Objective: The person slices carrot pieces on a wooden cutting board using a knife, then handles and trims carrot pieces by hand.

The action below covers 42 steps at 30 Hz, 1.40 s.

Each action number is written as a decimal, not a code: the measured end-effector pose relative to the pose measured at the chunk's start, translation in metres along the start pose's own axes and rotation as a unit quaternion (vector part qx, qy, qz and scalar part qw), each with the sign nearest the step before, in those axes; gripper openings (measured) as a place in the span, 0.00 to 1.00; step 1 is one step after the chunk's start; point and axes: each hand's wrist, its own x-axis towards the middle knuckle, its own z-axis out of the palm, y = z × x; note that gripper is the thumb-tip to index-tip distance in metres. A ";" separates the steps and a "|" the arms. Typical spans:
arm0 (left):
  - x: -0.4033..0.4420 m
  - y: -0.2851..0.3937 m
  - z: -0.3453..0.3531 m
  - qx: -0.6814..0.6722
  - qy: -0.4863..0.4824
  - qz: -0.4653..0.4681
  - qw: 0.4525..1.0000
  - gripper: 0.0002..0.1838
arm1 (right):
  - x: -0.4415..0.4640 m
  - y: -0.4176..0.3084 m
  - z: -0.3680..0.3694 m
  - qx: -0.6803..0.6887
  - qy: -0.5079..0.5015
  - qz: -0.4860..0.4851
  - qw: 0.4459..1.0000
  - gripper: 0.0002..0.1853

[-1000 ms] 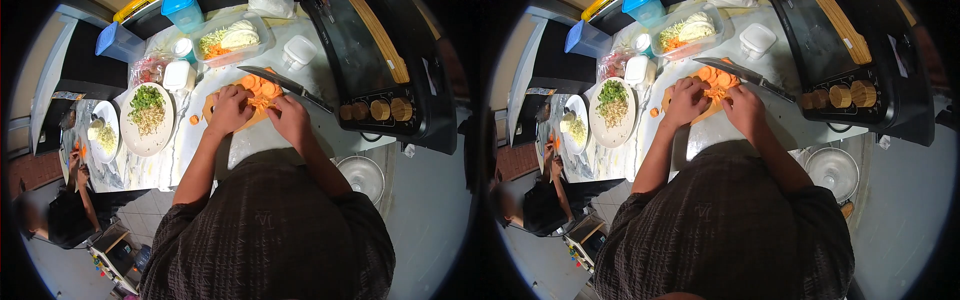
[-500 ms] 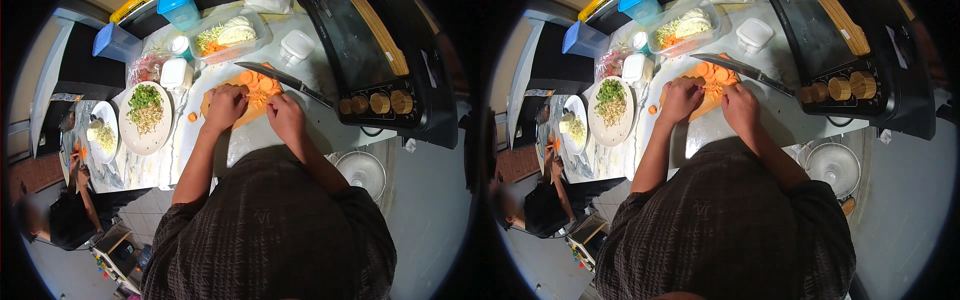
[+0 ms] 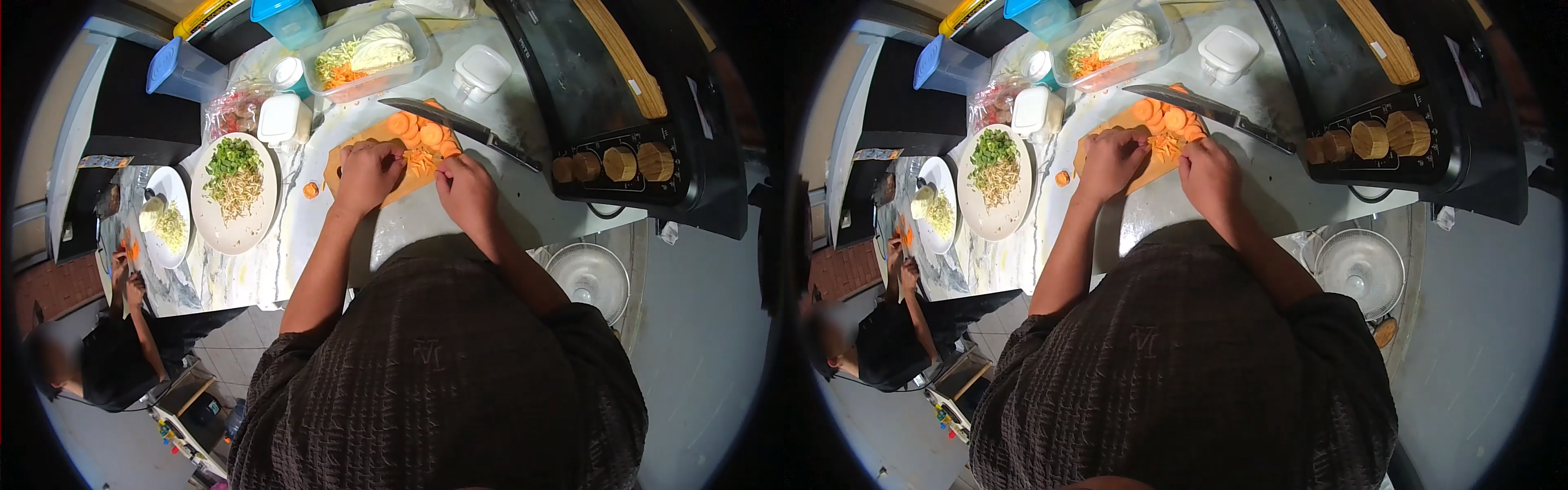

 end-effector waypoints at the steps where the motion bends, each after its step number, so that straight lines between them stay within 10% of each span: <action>1: 0.000 0.002 -0.002 0.000 0.000 0.001 1.000 0.08 | 0.000 -0.001 0.000 0.017 0.003 -0.006 1.000 0.04; 15: -0.003 0.013 0.000 0.007 0.010 0.051 0.999 0.24 | 0.007 -0.002 -0.002 -0.047 0.018 -0.049 0.998 0.05; 42: -0.003 -0.004 0.000 -0.016 0.037 0.028 0.999 0.09 | 0.009 -0.012 -0.001 -0.062 0.021 -0.078 0.995 0.07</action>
